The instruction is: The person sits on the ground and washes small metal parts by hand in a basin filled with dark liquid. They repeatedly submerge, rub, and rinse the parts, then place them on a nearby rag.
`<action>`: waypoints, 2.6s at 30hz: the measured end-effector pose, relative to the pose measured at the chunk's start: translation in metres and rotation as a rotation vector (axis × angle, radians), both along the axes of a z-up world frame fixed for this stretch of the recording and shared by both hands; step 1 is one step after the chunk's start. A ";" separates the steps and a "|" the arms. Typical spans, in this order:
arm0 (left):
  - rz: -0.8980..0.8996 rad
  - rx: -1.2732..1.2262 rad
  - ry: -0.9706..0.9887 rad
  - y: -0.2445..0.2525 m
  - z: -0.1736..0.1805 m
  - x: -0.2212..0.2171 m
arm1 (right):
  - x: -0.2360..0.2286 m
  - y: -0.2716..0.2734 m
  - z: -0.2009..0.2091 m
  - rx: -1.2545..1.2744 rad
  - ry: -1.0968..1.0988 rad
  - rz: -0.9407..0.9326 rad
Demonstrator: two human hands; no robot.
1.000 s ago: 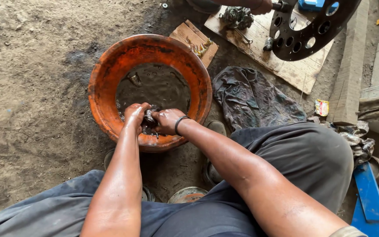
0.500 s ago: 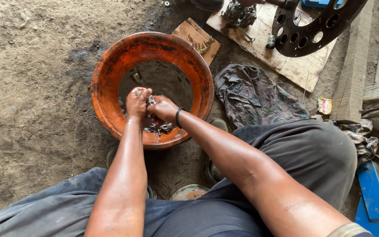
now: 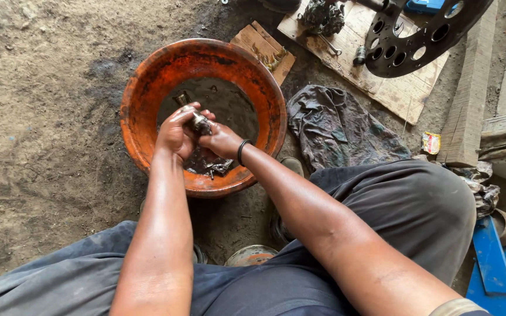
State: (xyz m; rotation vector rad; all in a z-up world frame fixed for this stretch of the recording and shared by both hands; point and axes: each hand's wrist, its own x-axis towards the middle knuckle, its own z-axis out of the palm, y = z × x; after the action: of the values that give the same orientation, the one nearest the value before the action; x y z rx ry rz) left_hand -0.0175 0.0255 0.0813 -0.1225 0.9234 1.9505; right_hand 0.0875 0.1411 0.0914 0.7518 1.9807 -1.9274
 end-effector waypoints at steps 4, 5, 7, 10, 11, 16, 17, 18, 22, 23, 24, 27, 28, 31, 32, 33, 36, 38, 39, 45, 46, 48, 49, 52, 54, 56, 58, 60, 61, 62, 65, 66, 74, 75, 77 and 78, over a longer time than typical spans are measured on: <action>-0.053 -0.284 0.085 0.016 -0.017 0.001 | 0.006 0.002 -0.010 0.822 -0.120 0.374; -0.049 -0.336 0.079 0.021 -0.019 0.005 | 0.009 0.000 -0.012 0.861 -0.143 0.376; -0.034 -0.478 0.138 0.029 -0.018 0.012 | 0.014 -0.005 -0.014 0.882 -0.127 0.335; 0.004 -0.475 0.129 0.030 -0.009 0.014 | 0.009 -0.012 -0.013 0.714 -0.026 0.194; 0.019 -0.438 0.107 0.029 -0.005 0.014 | 0.006 -0.011 -0.011 0.585 -0.008 0.140; 0.088 0.035 0.008 0.020 0.011 0.010 | 0.000 -0.005 0.008 -0.378 -0.032 -0.189; 0.101 0.161 -0.033 0.018 0.014 0.008 | 0.000 -0.003 0.012 -0.584 -0.026 -0.261; 0.107 0.232 -0.054 0.016 0.015 0.007 | 0.000 -0.003 0.014 -0.790 -0.021 -0.331; 0.125 0.375 -0.137 0.008 0.012 0.003 | -0.002 -0.002 0.009 -0.795 0.013 -0.258; 0.131 0.376 -0.158 0.007 0.008 0.002 | -0.002 -0.002 0.005 -0.793 0.017 -0.238; 0.101 0.257 -0.140 0.007 0.002 0.000 | -0.001 -0.003 0.000 -0.791 0.022 -0.219; 0.039 -0.137 -0.069 0.020 -0.017 -0.003 | -0.004 -0.005 -0.013 0.570 -0.085 0.236; 0.042 -0.298 -0.039 0.028 -0.024 0.001 | -0.001 -0.007 -0.017 0.715 -0.111 0.301; 0.015 -0.616 0.149 0.039 -0.044 0.014 | 0.013 -0.020 -0.027 0.974 -0.158 0.407; 0.002 -0.693 0.229 0.041 -0.047 0.017 | 0.015 -0.023 -0.028 0.952 -0.147 0.381; 0.009 -0.651 0.225 0.039 -0.049 0.018 | 0.015 -0.026 -0.028 0.926 -0.134 0.354; 0.018 -0.495 0.189 0.032 -0.040 0.012 | 0.003 -0.025 -0.019 0.497 -0.155 0.155; 0.005 -0.349 0.129 0.024 -0.027 0.003 | -0.003 -0.015 -0.009 0.176 -0.127 0.072; 0.019 -0.231 0.101 0.021 -0.019 0.000 | -0.004 -0.011 -0.004 0.015 -0.112 0.032; 0.014 0.264 -0.089 -0.002 0.024 -0.003 | -0.002 0.009 0.011 -0.857 0.038 -0.244; 0.009 0.264 -0.095 -0.003 0.026 -0.005 | -0.004 0.011 0.009 -0.715 0.034 -0.197; -0.043 0.147 -0.059 -0.001 0.025 -0.005 | -0.006 0.012 0.000 -0.429 0.021 -0.103; -0.090 0.029 -0.011 0.002 0.022 -0.007 | -0.008 0.012 -0.004 -0.028 -0.014 0.058; -0.190 -0.416 0.165 0.014 0.008 -0.004 | -0.007 0.007 -0.015 0.826 -0.150 0.389; -0.220 -0.616 0.272 0.022 -0.003 0.000 | -0.001 0.003 -0.019 0.926 -0.296 0.419; -0.227 -0.688 0.351 0.026 -0.011 0.004 | 0.006 0.000 -0.020 0.802 -0.166 0.294; -0.237 -0.594 0.279 0.024 -0.012 0.005 | 0.008 0.001 -0.017 0.453 -0.112 0.115; -0.193 -0.406 0.173 0.017 -0.007 0.001 | 0.005 0.007 -0.012 -0.118 -0.130 -0.119; -0.147 -0.262 0.099 0.014 -0.004 0.001 | 0.005 0.011 -0.009 -0.284 -0.130 -0.159; -0.101 -0.118 0.025 0.010 0.000 0.001 | 0.007 0.016 -0.006 -0.449 -0.130 -0.199; -0.058 0.148 0.000 0.003 0.008 0.002 | 0.012 0.022 0.001 -0.948 0.022 -0.196; -0.069 0.242 0.020 0.003 0.010 0.000 | 0.012 0.020 0.002 -1.114 0.102 -0.172; 0.226 0.258 -0.110 -0.009 -0.041 -0.023 | 0.011 0.038 -0.020 -0.958 -0.015 -0.174; 0.277 0.213 -0.138 -0.012 -0.051 -0.024 | 0.010 0.046 -0.029 -0.870 -0.072 -0.199; 0.377 0.120 -0.197 -0.014 -0.071 -0.024 | 0.009 0.056 -0.053 -0.458 -0.234 -0.322; 0.387 0.097 -0.218 -0.014 -0.079 -0.024 | 0.009 0.061 -0.065 -0.195 -0.276 -0.251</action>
State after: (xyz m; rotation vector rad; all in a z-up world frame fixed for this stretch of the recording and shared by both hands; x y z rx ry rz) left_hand -0.0412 0.0112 0.0018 -0.4777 0.6961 2.2777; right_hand 0.0961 0.2023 0.0262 1.1861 1.5723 -1.9866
